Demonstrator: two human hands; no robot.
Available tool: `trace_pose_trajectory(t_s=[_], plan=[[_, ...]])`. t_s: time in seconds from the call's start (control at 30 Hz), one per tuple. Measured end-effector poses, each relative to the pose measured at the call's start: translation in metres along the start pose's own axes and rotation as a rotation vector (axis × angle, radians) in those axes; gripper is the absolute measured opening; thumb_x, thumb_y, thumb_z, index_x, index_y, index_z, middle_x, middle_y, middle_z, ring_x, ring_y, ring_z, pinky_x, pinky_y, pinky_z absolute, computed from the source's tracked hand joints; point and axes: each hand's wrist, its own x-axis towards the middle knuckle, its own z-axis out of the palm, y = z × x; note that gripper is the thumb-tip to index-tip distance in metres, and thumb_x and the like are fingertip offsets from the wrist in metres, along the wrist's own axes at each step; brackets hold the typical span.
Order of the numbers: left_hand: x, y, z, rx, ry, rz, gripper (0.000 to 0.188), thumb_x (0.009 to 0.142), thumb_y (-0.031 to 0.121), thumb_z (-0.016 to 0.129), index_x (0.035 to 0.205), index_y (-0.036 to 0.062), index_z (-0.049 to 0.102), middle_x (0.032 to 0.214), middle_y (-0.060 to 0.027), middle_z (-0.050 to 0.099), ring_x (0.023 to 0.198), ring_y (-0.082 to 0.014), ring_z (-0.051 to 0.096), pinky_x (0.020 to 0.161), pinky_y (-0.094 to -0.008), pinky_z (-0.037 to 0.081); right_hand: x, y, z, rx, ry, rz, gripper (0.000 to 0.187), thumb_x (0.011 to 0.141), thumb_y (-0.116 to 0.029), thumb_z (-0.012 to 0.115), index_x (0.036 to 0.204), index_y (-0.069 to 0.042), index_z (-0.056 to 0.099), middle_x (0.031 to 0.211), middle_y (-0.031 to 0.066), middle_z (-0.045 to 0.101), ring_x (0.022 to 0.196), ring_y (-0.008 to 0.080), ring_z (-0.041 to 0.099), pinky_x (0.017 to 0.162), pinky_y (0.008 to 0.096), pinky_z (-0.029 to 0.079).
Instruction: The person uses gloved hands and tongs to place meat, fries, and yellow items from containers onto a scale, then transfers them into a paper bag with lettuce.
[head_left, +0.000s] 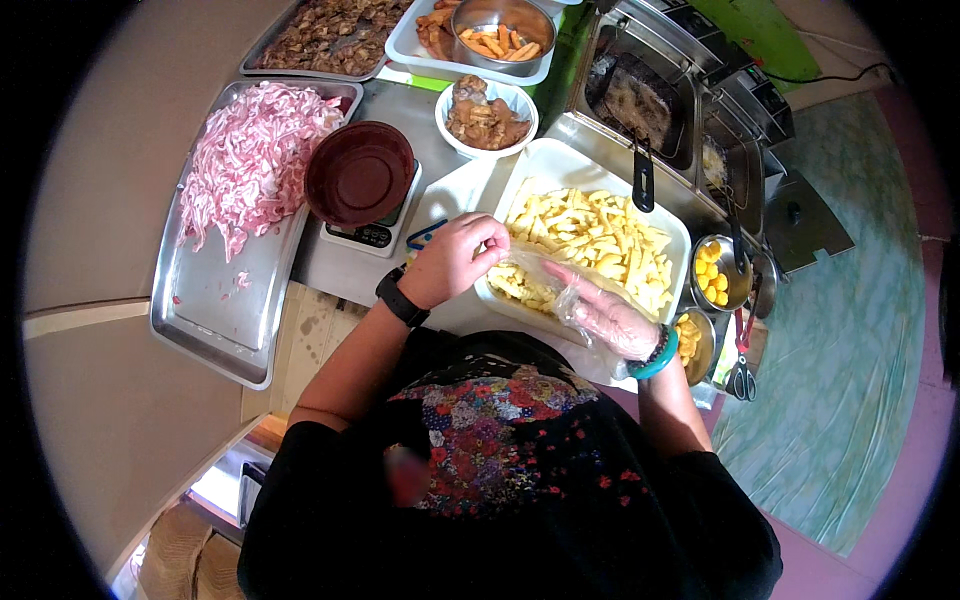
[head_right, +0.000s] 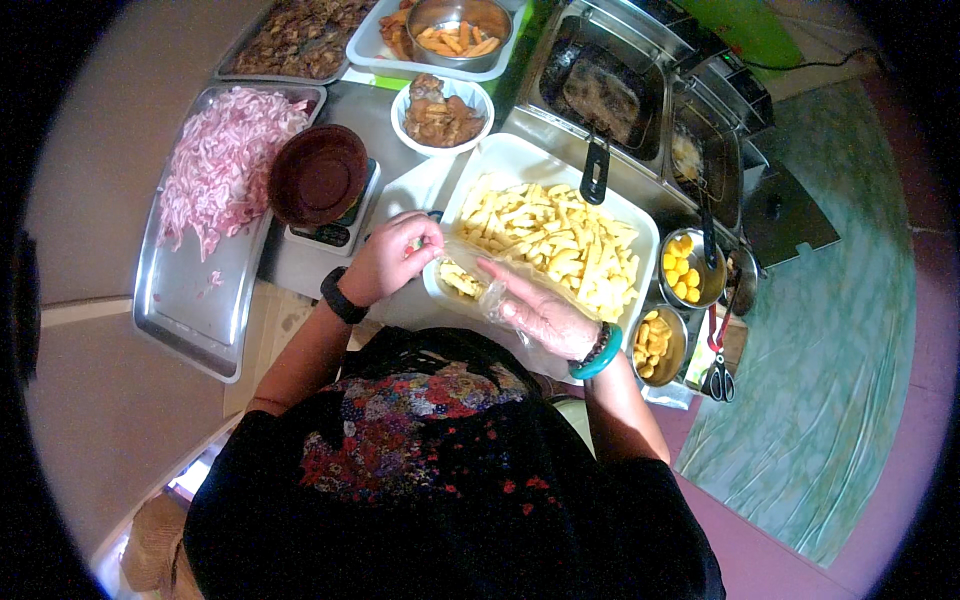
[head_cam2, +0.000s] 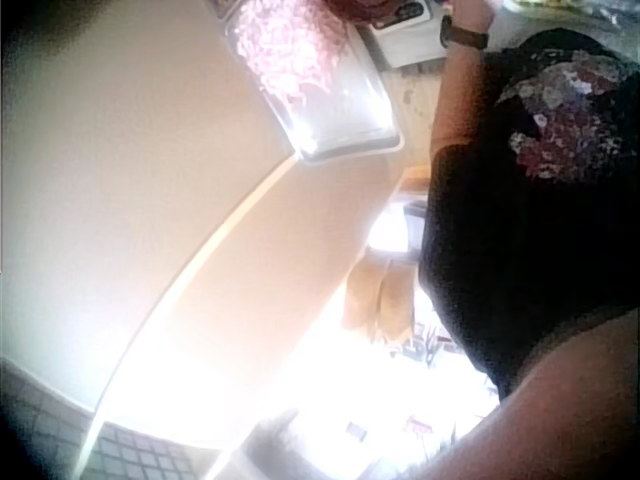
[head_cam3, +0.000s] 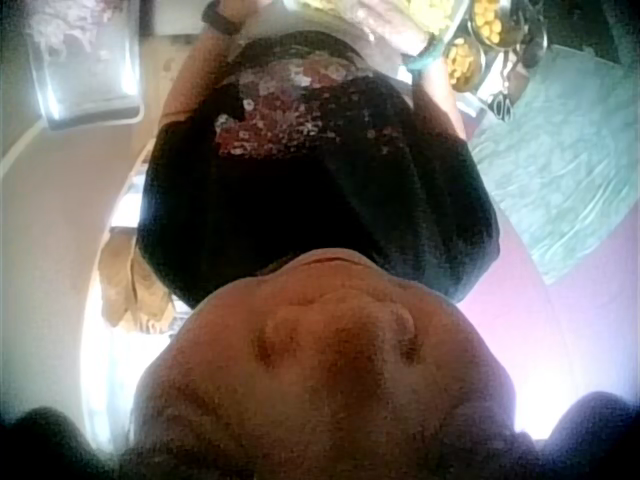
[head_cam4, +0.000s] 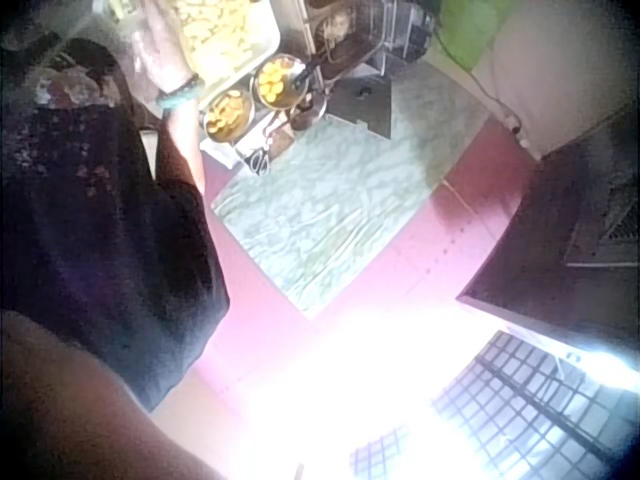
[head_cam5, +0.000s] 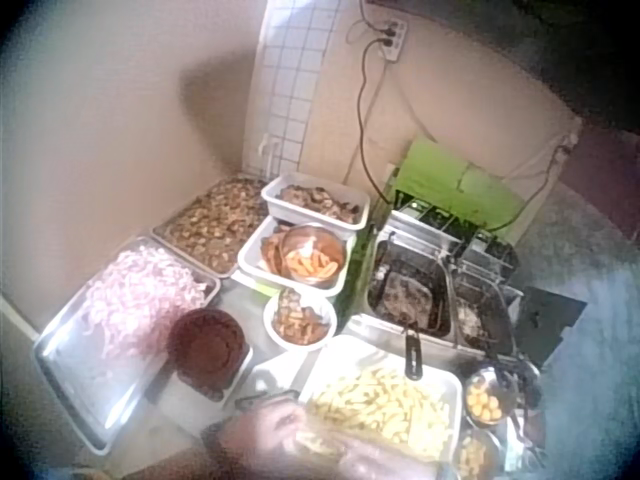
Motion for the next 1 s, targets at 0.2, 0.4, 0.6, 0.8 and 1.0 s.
trace_pose_trajectory(t_s=[0.2,0.4,0.6,0.8,1.0], plan=[[-0.001,-0.003,0.004,0.038,-0.013,-0.020,0.009,0.071,0.003,0.056,0.075,0.0024,0.049,0.072,-0.0105,0.052,0.068,-0.0255,0.052,0.061,-0.0314,0.042,-0.013,0.027,0.027,0.354,0.051,-0.027,0.060,0.089,-0.039,0.035,0.132,0.001,0.022,0.137,0.0134,0.024,0.127,0.0228,0.021,0.103,0.0324,0.015],[-0.002,-0.022,-0.003,0.169,0.049,-0.060,0.008,0.070,0.003,0.056,0.075,0.0017,0.049,0.072,-0.0103,0.052,0.070,-0.0266,0.052,0.063,-0.0325,0.042,-0.054,0.035,0.039,0.231,-0.015,0.061,0.060,0.088,-0.041,0.034,0.131,0.001,0.025,0.137,0.0157,0.022,0.129,0.0255,0.017,0.104,0.0360,0.014],[0.005,-0.022,-0.006,0.094,0.197,-0.104,0.009,0.071,0.003,0.057,0.077,0.0016,0.052,0.077,-0.0101,0.053,0.075,-0.0254,0.052,0.067,-0.0321,0.042,-0.043,0.021,0.031,-0.489,0.349,-0.202,0.049,0.086,-0.036,0.041,0.128,-0.012,0.036,0.137,0.0197,0.020,0.127,0.0327,0.021,0.102,0.0414,0.019],[0.006,-0.047,0.004,0.132,0.193,-0.151,0.013,0.071,0.004,0.059,0.083,0.0031,0.055,0.080,-0.0094,0.053,0.076,-0.0233,0.053,0.068,-0.0317,0.043,-0.023,0.035,0.045,-0.951,0.371,-0.112,0.056,0.073,-0.018,0.060,0.125,-0.020,0.041,0.133,0.0202,0.026,0.124,0.0337,0.026,0.100,0.0486,0.021],[-0.007,-0.066,0.015,0.253,0.159,-0.193,0.020,0.075,0.006,0.057,0.094,0.0014,0.055,0.086,-0.0087,0.053,0.075,-0.0191,0.053,0.065,-0.0295,0.045,-0.016,0.060,0.055,-0.957,0.398,-0.074,0.060,0.069,-0.011,0.061,0.125,-0.017,0.041,0.130,0.0171,0.032,0.123,0.0345,0.028,0.100,0.0477,0.021]])
